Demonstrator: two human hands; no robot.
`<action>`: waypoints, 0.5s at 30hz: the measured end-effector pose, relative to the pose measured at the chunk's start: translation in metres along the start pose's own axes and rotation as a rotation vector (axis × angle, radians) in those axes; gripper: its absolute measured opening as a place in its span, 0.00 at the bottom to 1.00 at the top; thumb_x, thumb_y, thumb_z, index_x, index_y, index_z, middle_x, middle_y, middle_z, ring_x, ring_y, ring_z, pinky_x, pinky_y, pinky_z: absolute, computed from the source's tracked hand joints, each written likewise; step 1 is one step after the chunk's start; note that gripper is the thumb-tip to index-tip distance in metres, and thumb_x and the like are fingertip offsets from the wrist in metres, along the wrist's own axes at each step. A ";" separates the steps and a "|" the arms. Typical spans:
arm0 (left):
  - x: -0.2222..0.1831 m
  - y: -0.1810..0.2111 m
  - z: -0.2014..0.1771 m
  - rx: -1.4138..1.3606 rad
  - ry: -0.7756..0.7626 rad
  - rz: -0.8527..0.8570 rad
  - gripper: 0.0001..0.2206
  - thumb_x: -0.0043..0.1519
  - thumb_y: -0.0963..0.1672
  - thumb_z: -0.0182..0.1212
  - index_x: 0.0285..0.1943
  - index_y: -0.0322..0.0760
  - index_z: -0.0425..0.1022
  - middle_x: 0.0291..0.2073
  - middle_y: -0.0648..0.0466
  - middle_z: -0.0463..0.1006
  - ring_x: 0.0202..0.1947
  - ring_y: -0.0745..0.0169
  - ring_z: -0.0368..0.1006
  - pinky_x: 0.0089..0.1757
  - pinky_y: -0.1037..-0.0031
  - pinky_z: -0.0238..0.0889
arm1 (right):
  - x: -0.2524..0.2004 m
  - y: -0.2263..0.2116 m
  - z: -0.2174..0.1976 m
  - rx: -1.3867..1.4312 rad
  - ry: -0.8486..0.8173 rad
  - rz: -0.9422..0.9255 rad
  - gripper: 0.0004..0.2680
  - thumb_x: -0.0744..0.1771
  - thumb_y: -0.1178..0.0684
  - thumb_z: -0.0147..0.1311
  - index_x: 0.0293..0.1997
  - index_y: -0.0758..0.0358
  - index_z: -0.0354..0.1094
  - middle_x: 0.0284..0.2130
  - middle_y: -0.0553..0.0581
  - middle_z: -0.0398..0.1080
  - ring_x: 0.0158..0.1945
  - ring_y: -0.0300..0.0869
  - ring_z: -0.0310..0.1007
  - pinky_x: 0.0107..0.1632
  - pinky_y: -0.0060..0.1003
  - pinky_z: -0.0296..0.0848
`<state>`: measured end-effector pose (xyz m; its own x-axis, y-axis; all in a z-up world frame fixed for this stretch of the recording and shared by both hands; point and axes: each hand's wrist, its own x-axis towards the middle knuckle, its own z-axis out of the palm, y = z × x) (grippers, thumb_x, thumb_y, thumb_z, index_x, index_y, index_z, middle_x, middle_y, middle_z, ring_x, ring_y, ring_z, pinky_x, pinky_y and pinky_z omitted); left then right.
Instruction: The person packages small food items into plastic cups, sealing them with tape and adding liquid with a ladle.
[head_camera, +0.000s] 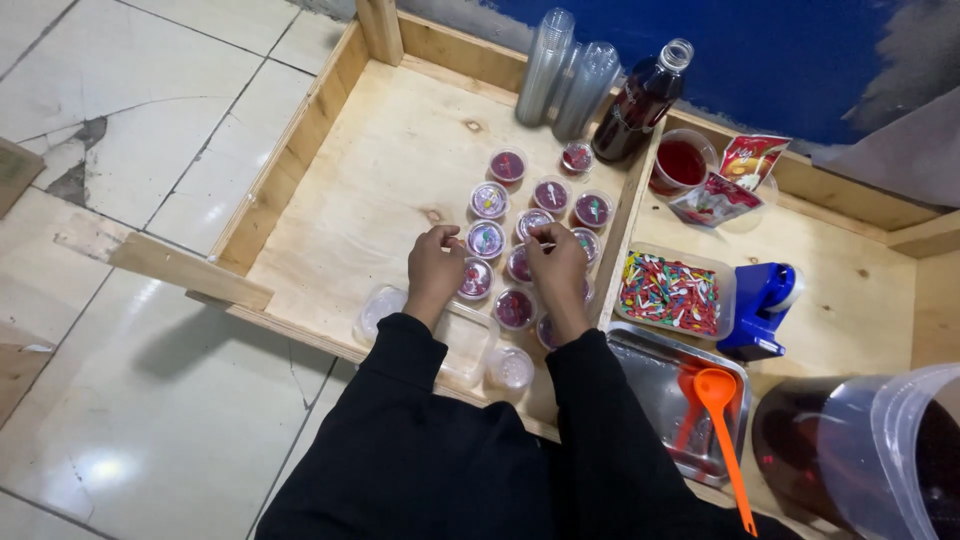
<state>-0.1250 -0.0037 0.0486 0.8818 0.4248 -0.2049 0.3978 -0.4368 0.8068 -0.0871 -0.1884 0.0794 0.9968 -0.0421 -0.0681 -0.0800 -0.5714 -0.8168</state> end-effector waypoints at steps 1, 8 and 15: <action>-0.010 0.005 -0.005 -0.001 0.000 0.001 0.15 0.61 0.45 0.57 0.56 0.45 0.78 0.42 0.52 0.76 0.54 0.46 0.75 0.54 0.59 0.67 | -0.013 -0.005 -0.010 0.000 0.001 -0.001 0.06 0.64 0.51 0.60 0.43 0.53 0.77 0.37 0.55 0.78 0.39 0.46 0.78 0.44 0.41 0.76; -0.081 0.019 -0.024 -0.048 -0.131 -0.006 0.11 0.61 0.48 0.57 0.48 0.47 0.81 0.40 0.52 0.81 0.51 0.48 0.77 0.52 0.60 0.69 | -0.087 0.016 -0.034 0.097 -0.015 0.040 0.06 0.64 0.51 0.61 0.43 0.55 0.79 0.36 0.56 0.78 0.37 0.44 0.78 0.41 0.38 0.76; -0.124 0.018 -0.020 0.061 -0.290 0.021 0.18 0.65 0.52 0.48 0.51 0.40 0.79 0.48 0.42 0.80 0.56 0.38 0.73 0.56 0.54 0.66 | -0.154 0.002 -0.047 0.142 -0.044 0.171 0.08 0.67 0.57 0.54 0.46 0.62 0.79 0.32 0.61 0.77 0.33 0.44 0.78 0.36 0.34 0.80</action>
<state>-0.2322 -0.0486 0.0998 0.9222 0.1744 -0.3451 0.3851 -0.4938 0.7797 -0.2405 -0.2219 0.1155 0.9678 -0.0903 -0.2350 -0.2505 -0.4376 -0.8636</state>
